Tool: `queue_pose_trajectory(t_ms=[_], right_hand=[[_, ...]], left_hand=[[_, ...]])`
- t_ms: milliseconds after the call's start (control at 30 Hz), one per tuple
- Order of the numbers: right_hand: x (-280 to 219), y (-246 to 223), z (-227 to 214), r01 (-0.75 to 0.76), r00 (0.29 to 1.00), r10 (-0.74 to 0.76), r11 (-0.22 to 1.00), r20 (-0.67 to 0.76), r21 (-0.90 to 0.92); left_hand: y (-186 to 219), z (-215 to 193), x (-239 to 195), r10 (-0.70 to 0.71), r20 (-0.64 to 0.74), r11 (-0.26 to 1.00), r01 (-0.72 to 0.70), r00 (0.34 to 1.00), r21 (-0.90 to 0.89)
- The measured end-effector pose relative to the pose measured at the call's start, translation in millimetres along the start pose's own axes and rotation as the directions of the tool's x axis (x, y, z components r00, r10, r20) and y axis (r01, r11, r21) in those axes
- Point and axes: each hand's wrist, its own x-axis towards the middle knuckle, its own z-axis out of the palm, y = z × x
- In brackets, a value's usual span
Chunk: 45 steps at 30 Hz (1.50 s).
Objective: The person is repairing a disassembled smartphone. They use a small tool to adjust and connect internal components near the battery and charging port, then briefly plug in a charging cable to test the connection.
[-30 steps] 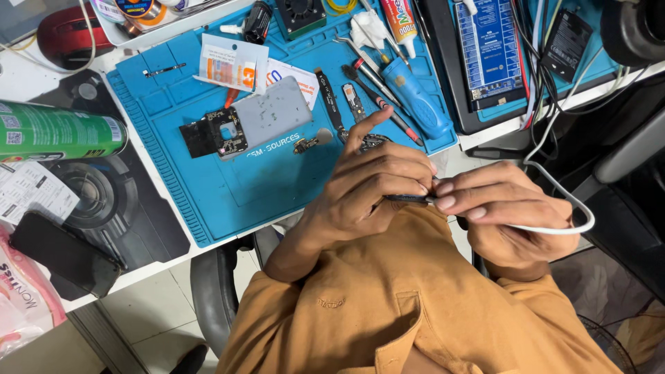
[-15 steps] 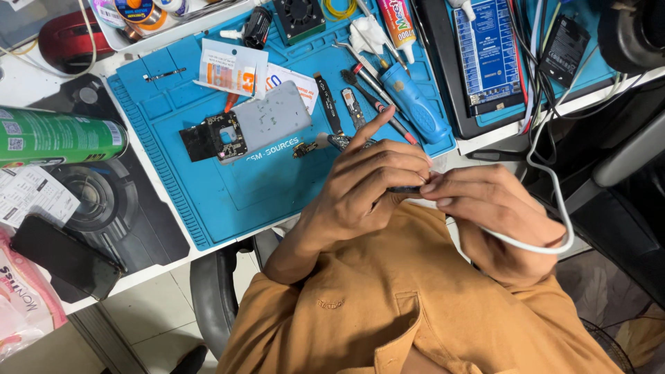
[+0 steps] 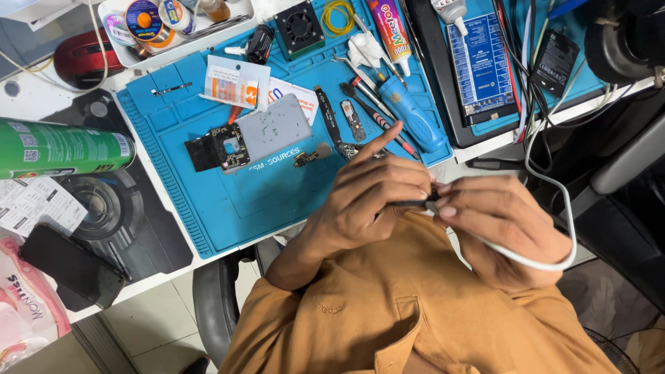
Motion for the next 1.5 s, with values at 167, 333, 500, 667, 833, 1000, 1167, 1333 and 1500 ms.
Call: queue_pose_trajectory(t_ms=[167, 333, 500, 667, 833, 1000, 1167, 1333, 1500], right_hand=[[-21, -4, 3, 0.190, 0.982, -0.190, 0.982, 0.009, -0.023], [-44, -4, 11, 0.326, 0.942, -0.328, 0.944, -0.073, -0.048], [-49, -6, 15, 0.303, 0.944, -0.305, 0.952, -0.129, -0.031], [-49, -11, 16, 0.262, 0.953, -0.264, 0.964, -0.146, -0.035], [-46, -5, 20, 0.232, 0.957, -0.238, 0.971, -0.167, -0.051], [-41, -2, 18, 0.238, 0.961, -0.245, 0.969, -0.129, -0.068], [-30, 5, 33, 0.165, 0.934, -0.178, 0.984, -0.309, -0.069], [-18, 7, 35, 0.081, 0.941, -0.106, 0.993, -0.323, -0.087], [-8, -3, 58, -0.094, 0.886, 0.049, 0.993, -0.460, -0.075]], left_hand=[[7, -5, -11, 0.223, 0.030, 0.966, -0.225, 0.974, 0.125], [20, -18, -16, 0.456, 0.119, 0.839, -0.470, 0.882, 0.274], [25, -20, -8, 0.508, 0.141, 0.803, -0.527, 0.850, 0.279], [27, -22, -4, 0.535, 0.173, 0.774, -0.562, 0.827, 0.290], [22, -19, -1, 0.535, 0.154, 0.778, -0.555, 0.831, 0.294], [19, -15, -3, 0.513, 0.103, 0.800, -0.519, 0.852, 0.301], [21, -21, -7, 0.383, 0.143, 0.851, -0.409, 0.913, 0.331], [18, -13, -9, 0.343, 0.096, 0.842, -0.351, 0.935, 0.409], [12, -12, -8, 0.291, 0.093, 0.852, -0.302, 0.952, 0.427]])
